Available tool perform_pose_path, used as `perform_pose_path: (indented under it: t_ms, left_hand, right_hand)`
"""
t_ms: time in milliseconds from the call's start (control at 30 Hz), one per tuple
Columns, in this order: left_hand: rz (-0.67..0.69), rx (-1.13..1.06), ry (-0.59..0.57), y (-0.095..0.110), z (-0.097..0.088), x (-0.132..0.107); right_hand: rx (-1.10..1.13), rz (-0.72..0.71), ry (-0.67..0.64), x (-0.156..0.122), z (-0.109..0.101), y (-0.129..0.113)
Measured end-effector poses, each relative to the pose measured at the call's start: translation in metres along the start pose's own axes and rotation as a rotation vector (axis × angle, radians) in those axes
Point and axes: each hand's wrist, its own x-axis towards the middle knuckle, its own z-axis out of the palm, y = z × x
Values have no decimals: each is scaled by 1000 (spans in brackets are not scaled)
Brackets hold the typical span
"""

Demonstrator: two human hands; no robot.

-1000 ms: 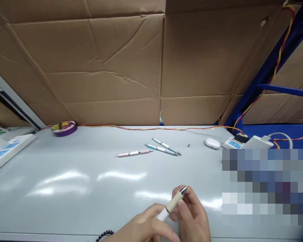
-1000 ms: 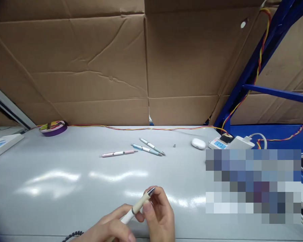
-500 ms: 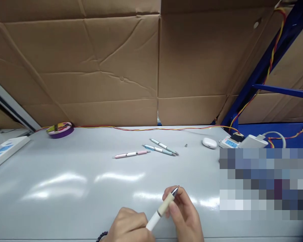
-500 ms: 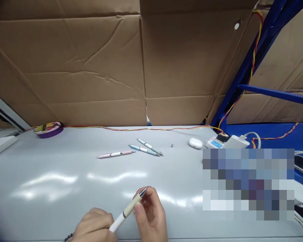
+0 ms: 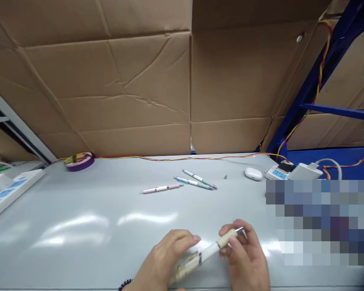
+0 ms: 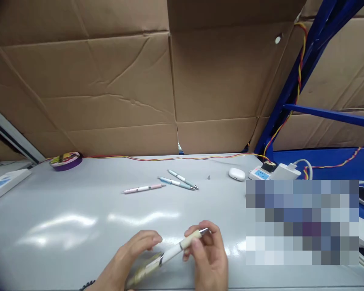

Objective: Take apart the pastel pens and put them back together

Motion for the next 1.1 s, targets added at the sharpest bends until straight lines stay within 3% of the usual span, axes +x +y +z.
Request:
perform_pose_path:
  t_ms: [100, 233, 367, 467, 600, 800, 933, 1100]
  left_hand:
    - [-145, 248, -61, -15, -17, 1]
    - [-203, 500, -203, -56, -29, 11]
    - [-270, 509, -210, -100, -27, 32]
    - [-285, 482, -233, -118, -26, 40]
    - [-310, 417, -266, -115, -31, 29]
    - [-419, 271, -370, -88, -43, 1]
    - [-565, 161, -390, -78, -47, -11]
    - [-677, 104, -301, -66, -39, -30]
  right_hand:
    - [-108, -87, 69, 22, -20, -29]
    - [-616, -176, -221, 51, -27, -61]
    - [-1090, -255, -523, 65, -13, -53]
    - [-1397, -363, -673, 71, -4, -37]
    - [-1640, -426, -690, 85, 3, -37]
    - [-1861, -376, -422, 139, 5, -51]
    - [-1907, -322, -393, 167, 1, -46]
    - [-1886, -267, -396, 156, -2, -62]
